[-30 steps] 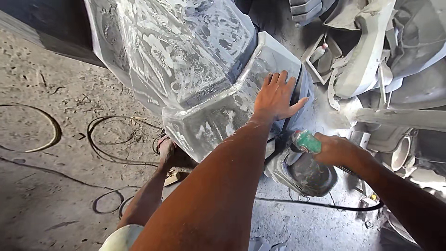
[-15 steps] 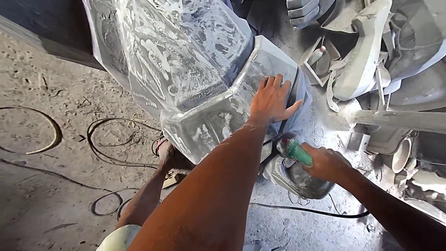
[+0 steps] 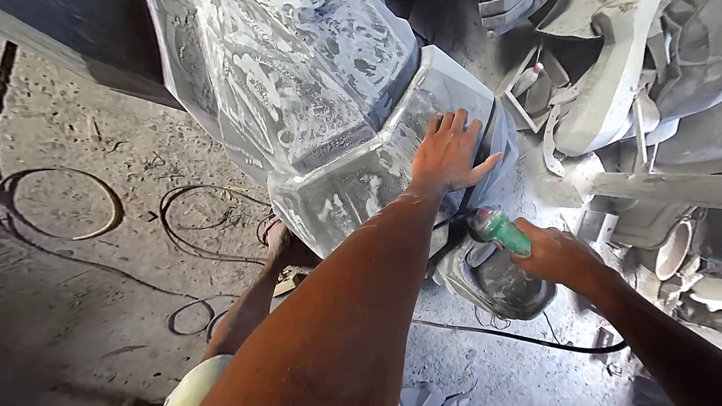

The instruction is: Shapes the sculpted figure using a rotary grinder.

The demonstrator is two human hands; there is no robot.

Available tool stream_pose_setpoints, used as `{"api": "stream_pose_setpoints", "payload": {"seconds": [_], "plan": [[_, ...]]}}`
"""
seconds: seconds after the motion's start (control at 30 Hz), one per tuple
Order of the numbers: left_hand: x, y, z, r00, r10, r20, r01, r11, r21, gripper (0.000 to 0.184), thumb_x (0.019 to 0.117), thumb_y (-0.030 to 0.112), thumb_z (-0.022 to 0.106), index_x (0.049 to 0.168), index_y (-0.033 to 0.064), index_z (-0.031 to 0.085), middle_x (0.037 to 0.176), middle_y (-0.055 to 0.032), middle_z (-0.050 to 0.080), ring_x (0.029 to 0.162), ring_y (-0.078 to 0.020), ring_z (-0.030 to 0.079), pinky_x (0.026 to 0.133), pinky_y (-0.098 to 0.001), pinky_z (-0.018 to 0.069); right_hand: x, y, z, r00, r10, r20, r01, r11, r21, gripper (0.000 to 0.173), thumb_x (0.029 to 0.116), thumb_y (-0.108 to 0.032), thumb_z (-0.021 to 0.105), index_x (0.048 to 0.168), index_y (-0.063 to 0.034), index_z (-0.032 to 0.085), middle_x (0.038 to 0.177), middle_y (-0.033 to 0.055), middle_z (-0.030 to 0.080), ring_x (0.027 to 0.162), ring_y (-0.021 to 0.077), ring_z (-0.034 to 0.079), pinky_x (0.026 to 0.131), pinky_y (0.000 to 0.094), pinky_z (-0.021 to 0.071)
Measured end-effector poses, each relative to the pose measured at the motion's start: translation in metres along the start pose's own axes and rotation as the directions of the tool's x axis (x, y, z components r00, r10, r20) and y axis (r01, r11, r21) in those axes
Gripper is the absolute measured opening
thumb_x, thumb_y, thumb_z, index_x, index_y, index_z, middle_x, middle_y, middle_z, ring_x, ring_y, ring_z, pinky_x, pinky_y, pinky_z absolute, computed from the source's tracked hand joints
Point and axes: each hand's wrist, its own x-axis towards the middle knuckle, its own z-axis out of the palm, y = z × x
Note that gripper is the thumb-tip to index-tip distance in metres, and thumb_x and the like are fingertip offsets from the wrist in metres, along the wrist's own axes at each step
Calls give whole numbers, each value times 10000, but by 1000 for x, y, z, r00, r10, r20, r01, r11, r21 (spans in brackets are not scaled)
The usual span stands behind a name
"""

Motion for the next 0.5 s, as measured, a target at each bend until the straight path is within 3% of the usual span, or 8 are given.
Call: {"api": "stream_pose_setpoints", "payload": {"seconds": [0.17,0.3,0.5], "plan": [[2,1,0,1000,-1,7,1,1000,16,815,898,796,370,1269,124,644,1335,-124,585,1290,-292,545,1154,-499,352,15,28,-11,994,113,14,-114,987,110,567,861,-475,772,1313,-203,566,947,161,718,896,392,709,722,629,553],[2,1,2,1000,-4,4,3,999,33,806,893,802,366,1243,134,651,1328,-118,588,1294,-292,540,1147,-490,361,11,36,1,997,81,-10,-79,987,138,552,848,-477,783,1279,-198,581,890,140,713,835,368,712,680,618,557],[2,0,2,1000,-3,15,2,999,46,814,892,802,359,1247,130,652,1337,-121,587,1302,-301,535,1146,-495,361,-29,-14,2,992,17,125,-23,999,41,601,817,-478,760,1328,-230,564,984,131,722,924,366,712,749,598,566]]}}
